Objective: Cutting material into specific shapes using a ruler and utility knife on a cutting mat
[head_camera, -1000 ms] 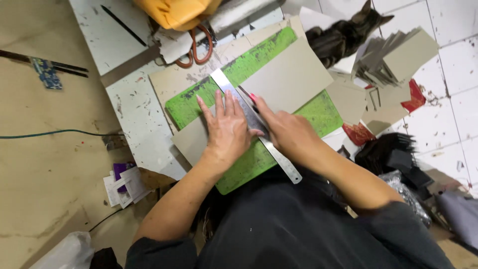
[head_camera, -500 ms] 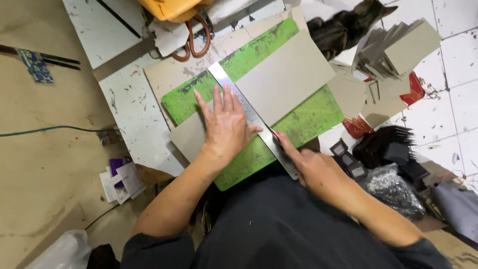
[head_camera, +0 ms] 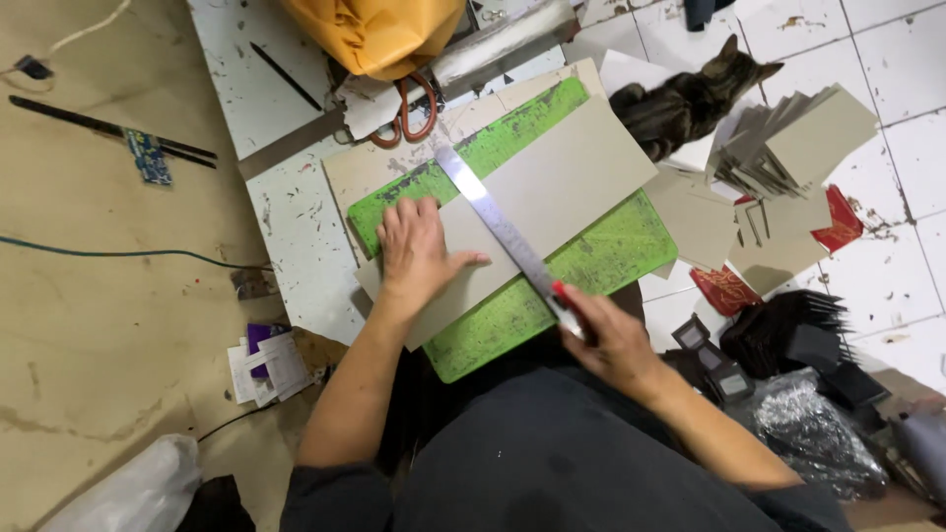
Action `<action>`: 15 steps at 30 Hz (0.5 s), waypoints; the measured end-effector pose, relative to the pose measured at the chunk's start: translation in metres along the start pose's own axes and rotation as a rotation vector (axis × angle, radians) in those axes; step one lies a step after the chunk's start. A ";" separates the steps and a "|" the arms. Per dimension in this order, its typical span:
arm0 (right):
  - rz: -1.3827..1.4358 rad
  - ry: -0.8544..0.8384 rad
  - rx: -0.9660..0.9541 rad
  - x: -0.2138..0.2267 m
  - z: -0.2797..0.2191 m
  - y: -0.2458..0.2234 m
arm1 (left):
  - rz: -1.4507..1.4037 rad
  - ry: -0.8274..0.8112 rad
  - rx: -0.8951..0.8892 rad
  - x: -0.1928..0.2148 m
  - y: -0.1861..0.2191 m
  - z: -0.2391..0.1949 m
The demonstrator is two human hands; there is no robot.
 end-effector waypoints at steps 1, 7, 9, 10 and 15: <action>0.043 0.058 0.045 0.006 0.003 0.004 | -0.046 -0.035 0.019 -0.001 -0.003 0.005; -0.053 0.178 0.152 0.055 0.032 0.001 | -0.298 -0.174 0.027 0.024 -0.018 -0.009; -0.039 0.185 0.173 0.048 0.034 0.001 | -0.266 -0.173 0.002 0.035 -0.018 -0.019; -0.025 0.186 0.198 0.044 0.034 0.000 | -0.239 -0.170 -0.018 0.040 -0.019 -0.026; -0.011 0.195 0.169 0.039 0.036 0.000 | -0.008 -0.124 0.024 0.013 -0.015 -0.028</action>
Point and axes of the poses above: each hand's wrist, its own z-axis towards the middle knuckle, its own x-axis out of the back of the hand, y = z × x, the point moved 5 cm from there along z, towards the middle knuckle, and after that the axes turned 5 degrees about x, right-handed, at the moved point
